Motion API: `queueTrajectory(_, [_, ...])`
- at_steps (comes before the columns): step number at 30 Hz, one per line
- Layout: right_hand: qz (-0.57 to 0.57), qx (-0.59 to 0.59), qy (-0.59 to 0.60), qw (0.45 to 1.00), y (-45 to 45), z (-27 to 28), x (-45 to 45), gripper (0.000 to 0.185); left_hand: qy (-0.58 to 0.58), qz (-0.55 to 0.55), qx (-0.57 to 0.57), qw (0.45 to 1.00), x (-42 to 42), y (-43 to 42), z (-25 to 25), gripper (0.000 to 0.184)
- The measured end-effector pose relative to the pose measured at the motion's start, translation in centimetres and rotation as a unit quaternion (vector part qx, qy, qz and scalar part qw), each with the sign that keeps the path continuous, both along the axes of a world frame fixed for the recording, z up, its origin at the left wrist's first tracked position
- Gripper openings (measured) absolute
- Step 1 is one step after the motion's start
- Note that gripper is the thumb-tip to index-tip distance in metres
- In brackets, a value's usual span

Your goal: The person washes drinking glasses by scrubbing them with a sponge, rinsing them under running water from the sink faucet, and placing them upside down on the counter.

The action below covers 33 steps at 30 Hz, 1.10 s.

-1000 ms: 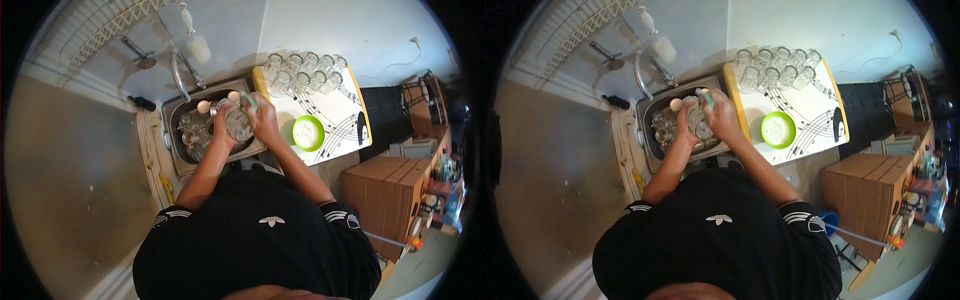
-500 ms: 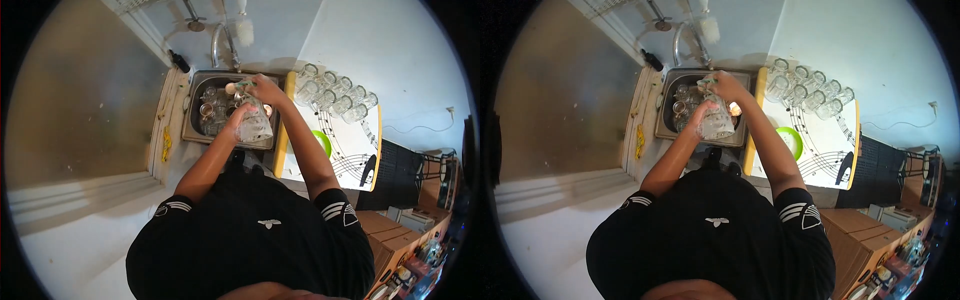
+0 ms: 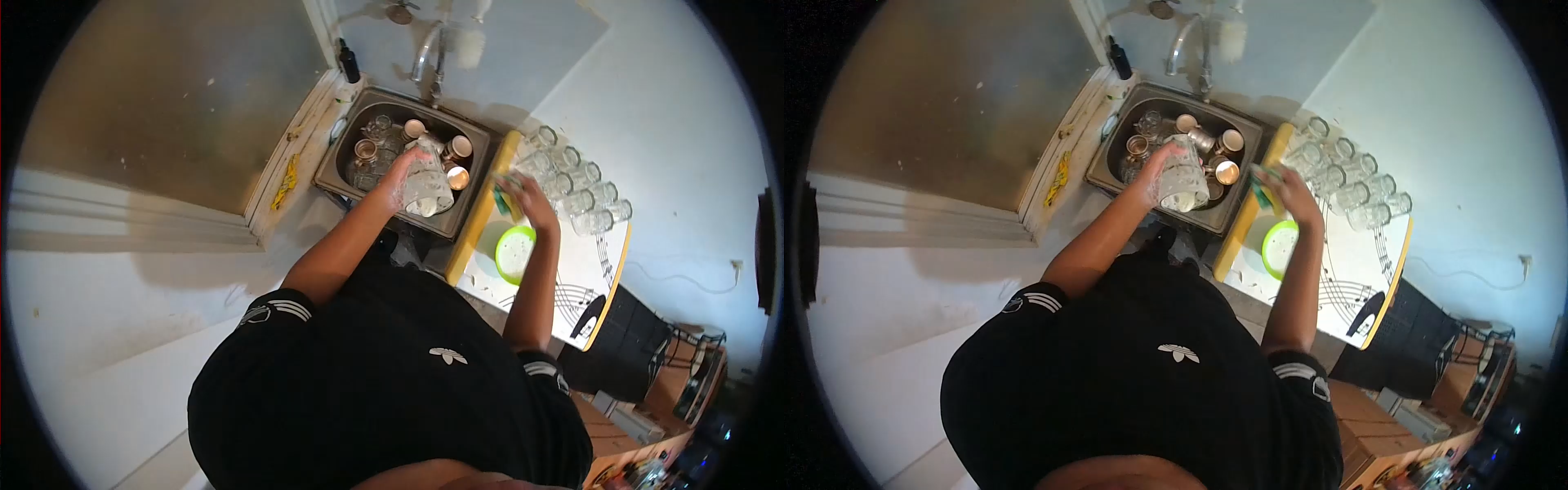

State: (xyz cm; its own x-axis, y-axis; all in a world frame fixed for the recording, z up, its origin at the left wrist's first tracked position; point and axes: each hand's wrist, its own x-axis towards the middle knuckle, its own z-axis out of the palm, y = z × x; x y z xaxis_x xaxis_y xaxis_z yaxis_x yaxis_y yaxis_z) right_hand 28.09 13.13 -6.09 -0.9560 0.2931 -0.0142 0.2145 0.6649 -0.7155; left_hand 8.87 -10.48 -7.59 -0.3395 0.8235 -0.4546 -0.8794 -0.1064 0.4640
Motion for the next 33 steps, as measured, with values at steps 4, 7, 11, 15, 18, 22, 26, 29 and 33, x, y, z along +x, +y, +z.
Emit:
queueTrajectory(4, [-0.151, 0.123, -0.031, 0.98, 0.0, -6.3, 8.3, 0.036, -0.008, 0.046, 0.021, 0.999, -1.3, 0.0, -0.2, 0.033])
queueTrajectory(7, [-0.266, 0.074, -0.059, 0.959, -1.7, -7.7, 11.3, 0.021, -0.059, 0.04, 0.053, 0.996, -2.2, 0.8, -0.7, 0.032])
queueTrajectory(11, [-0.333, 0.038, -0.044, 0.941, -2.7, -9.0, 12.0, 0.019, -0.107, 0.052, 0.049, 0.992, -3.5, 1.7, 0.8, 0.03])
queueTrajectory(15, [-0.323, 0.236, 0.03, 0.916, -4.5, -5.8, 6.3, 0.023, -0.15, 0.063, 0.05, 0.986, -5.8, 2.8, 0.3, 0.03])
queueTrajectory(18, [-0.344, -0.049, 0.074, 0.935, -5.5, -5.1, -2.5, 0.031, -0.162, 0.058, 0.051, 0.984, -8.1, 3.6, -1.2, 0.034])
queueTrajectory(22, [-0.211, -0.15, 0.177, 0.95, -4.1, -8.5, -14.7, 0.045, -0.145, 0.067, 0.114, 0.981, -11.2, 4.2, -3.5, 0.04])
queueTrajectory(26, [-0.229, -0.397, 0.115, 0.881, -5.3, -8.3, -23.3, 0.056, -0.186, 0.09, 0.071, 0.976, -12.6, 4.0, -1.9, 0.035])
queueTrajectory(29, [-0.19, -0.491, 0.193, 0.828, -5.6, -10.0, -26.3, 0.059, -0.154, 0.085, 0.077, 0.981, -13.2, 3.9, -1.7, 0.038])
queueTrajectory(33, [-0.105, -0.262, 0.219, 0.934, -3.0, -15.3, -27.9, 0.061, -0.169, 0.083, 0.061, 0.98, -13.6, 4.1, -1.6, 0.032])
